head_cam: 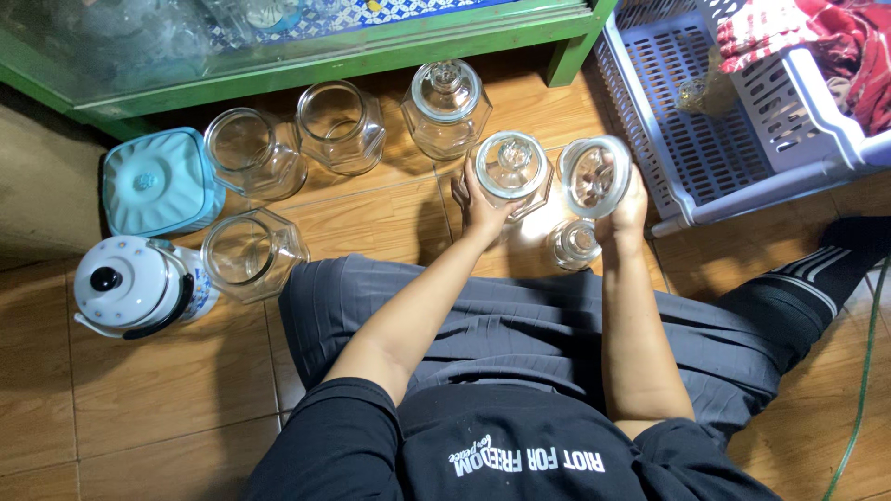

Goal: The person sits on the floor and assembles glass jars by picking up lids and screwing them onto matching jar bodies. The person handles several jars one at a time, aligning and tightening each lid before placing the assembled jar aside.

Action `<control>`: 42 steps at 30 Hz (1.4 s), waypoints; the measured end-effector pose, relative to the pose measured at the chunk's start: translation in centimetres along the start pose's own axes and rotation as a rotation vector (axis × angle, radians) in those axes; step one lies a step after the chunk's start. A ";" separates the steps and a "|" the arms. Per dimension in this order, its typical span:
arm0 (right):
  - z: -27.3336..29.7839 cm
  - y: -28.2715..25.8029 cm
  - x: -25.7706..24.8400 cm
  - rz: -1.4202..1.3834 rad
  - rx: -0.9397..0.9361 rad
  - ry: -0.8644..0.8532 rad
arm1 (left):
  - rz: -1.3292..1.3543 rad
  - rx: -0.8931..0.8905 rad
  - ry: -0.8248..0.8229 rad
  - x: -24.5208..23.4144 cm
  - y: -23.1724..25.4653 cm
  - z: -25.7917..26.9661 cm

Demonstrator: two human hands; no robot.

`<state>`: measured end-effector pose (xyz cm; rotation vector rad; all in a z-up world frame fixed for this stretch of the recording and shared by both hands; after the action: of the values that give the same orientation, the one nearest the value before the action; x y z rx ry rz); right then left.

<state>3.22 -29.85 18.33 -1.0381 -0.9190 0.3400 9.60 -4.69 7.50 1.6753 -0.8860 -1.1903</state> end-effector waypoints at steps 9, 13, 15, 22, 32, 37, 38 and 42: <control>2.6 0.0 0.4 0.246 0.041 -0.128 | 0.048 -0.228 0.060 5.5 -1.1 -1.9; 2.4 1.0 0.4 0.200 0.135 -0.157 | 0.089 -0.308 0.089 7.8 -1.7 -3.3; 2.3 1.4 0.4 0.185 0.136 -0.192 | 0.084 -0.330 0.086 8.8 -2.2 -4.1; 1.6 5.3 -1.2 0.285 0.212 -0.175 | 0.069 -0.321 0.051 11.2 -2.6 -7.8; 1.0 10.2 -2.3 0.326 0.255 -0.139 | 0.025 -0.343 0.089 13.3 -1.9 -10.5; 1.6 11.6 -1.8 0.294 0.293 -0.149 | 0.018 -0.353 0.112 14.2 -2.3 -11.8; 1.7 11.9 -1.7 0.299 0.288 -0.158 | 0.001 -0.374 0.100 14.4 -2.5 -11.8; 1.9 12.8 -1.8 0.315 0.293 -0.160 | 0.060 -0.367 0.093 14.8 -2.2 -12.2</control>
<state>2.81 -23.46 6.91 -0.8907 -0.8163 0.8066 25.66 -14.12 2.50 1.3848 -0.6122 -1.1457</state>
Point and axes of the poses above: each hand's wrist, its own z-axis away from the middle knuckle, its own x-axis out of the palm, y = z × x, the point moved 9 cm from there along -z, towards the middle knuckle, and after that the axes turned 10 degrees about y, right-handed, at the moved point
